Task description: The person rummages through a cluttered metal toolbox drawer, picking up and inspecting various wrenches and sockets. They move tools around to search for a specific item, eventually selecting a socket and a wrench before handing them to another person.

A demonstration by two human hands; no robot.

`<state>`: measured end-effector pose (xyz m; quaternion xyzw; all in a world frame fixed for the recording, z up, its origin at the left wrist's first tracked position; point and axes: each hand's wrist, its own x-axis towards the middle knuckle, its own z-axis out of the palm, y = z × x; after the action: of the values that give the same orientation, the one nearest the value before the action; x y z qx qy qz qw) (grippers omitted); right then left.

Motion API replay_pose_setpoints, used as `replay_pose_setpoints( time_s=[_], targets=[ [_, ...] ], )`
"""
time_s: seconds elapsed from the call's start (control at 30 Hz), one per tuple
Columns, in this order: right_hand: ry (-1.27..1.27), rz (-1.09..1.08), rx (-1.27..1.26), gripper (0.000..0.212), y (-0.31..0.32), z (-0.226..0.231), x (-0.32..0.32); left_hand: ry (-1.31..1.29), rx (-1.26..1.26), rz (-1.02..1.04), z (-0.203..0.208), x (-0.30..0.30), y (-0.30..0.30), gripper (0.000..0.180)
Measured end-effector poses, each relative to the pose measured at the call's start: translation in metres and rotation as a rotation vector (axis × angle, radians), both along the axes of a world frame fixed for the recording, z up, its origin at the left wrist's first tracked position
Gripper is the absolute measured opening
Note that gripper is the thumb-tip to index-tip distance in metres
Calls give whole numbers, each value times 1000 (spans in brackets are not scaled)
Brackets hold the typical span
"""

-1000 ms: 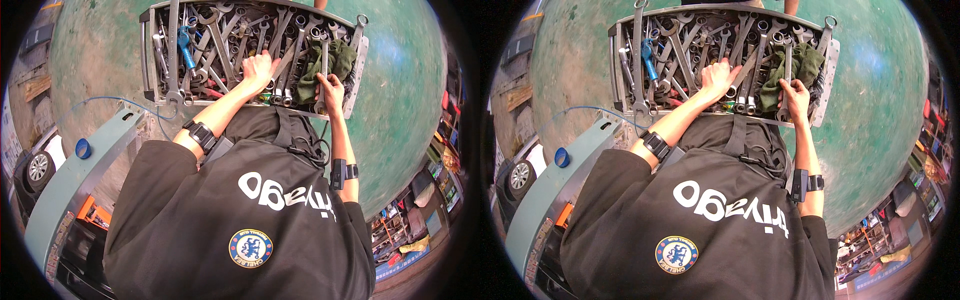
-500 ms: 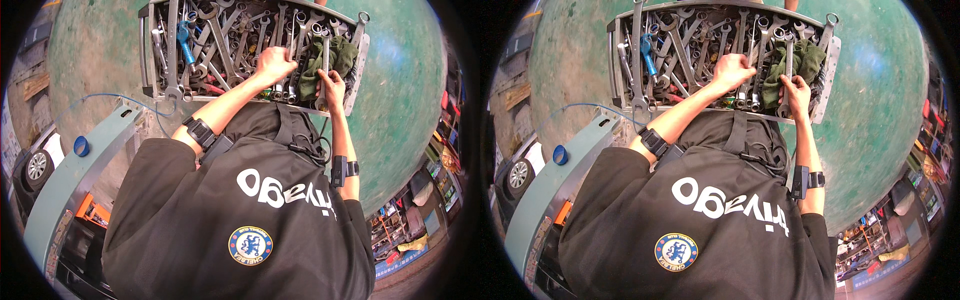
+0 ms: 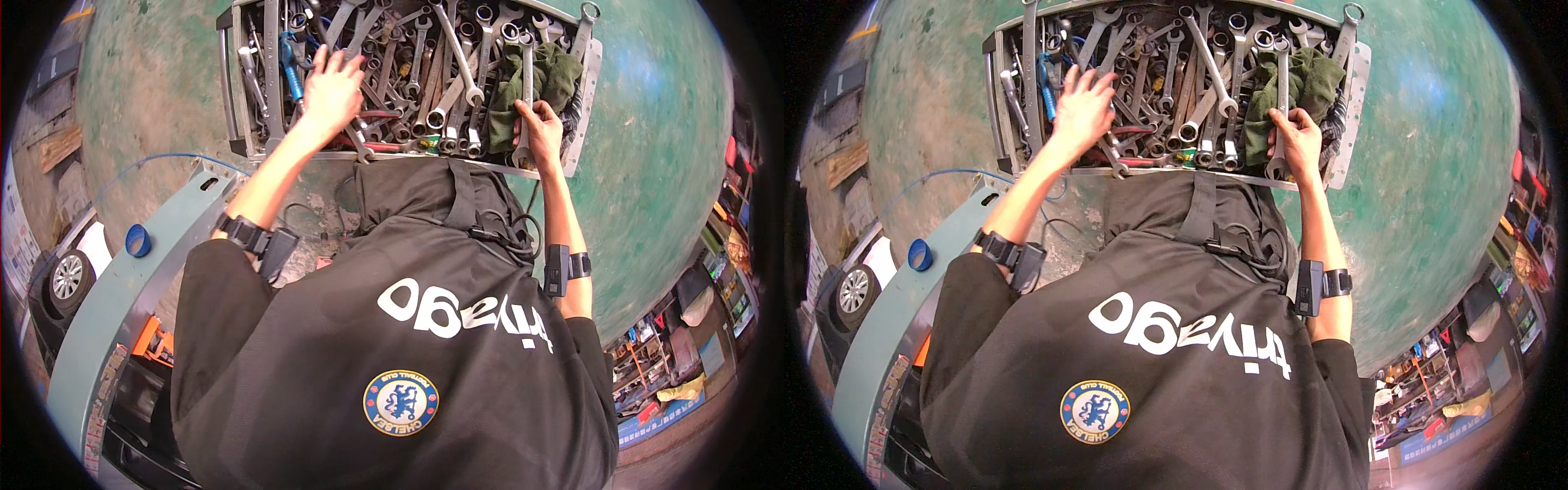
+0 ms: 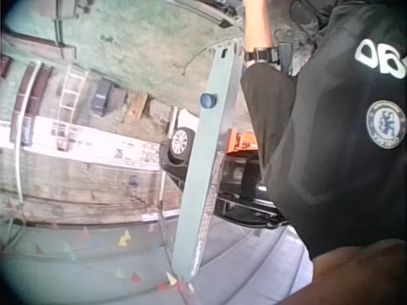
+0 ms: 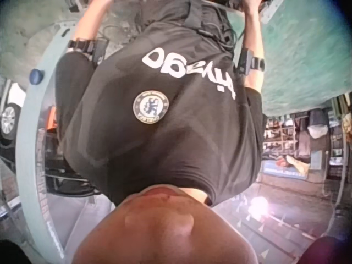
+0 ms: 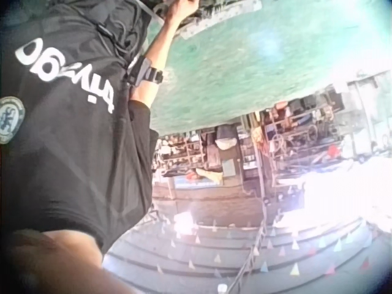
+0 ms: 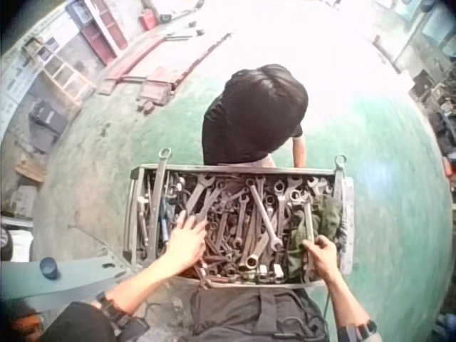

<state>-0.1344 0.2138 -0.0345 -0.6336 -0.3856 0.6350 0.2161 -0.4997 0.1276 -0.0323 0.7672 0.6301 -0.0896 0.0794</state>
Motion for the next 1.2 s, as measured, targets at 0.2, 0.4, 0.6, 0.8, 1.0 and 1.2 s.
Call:
replay_pose_setpoints(
  time_s=[0.2,0.4,0.6,0.8,1.0,1.2],
  targets=[
    [19,-23,16,27,0,-1,-2,14,-15,-146,13,-44,-9,25],
    [15,-12,19,26,0,-3,-1,-347,154,34,-21,-10,26,25],
    [17,-17,40,25,0,-3,-2,-222,-92,-76,-35,-6,57,24],
    [31,-18,25,25,-1,-4,-1,-22,-350,-6,-32,24,94,21],
    [65,-12,32,25,0,-5,-1,115,-678,-294,-23,38,129,39],
    [68,8,63,25,-1,-5,-1,-283,-826,-169,42,43,166,31]
  ],
)
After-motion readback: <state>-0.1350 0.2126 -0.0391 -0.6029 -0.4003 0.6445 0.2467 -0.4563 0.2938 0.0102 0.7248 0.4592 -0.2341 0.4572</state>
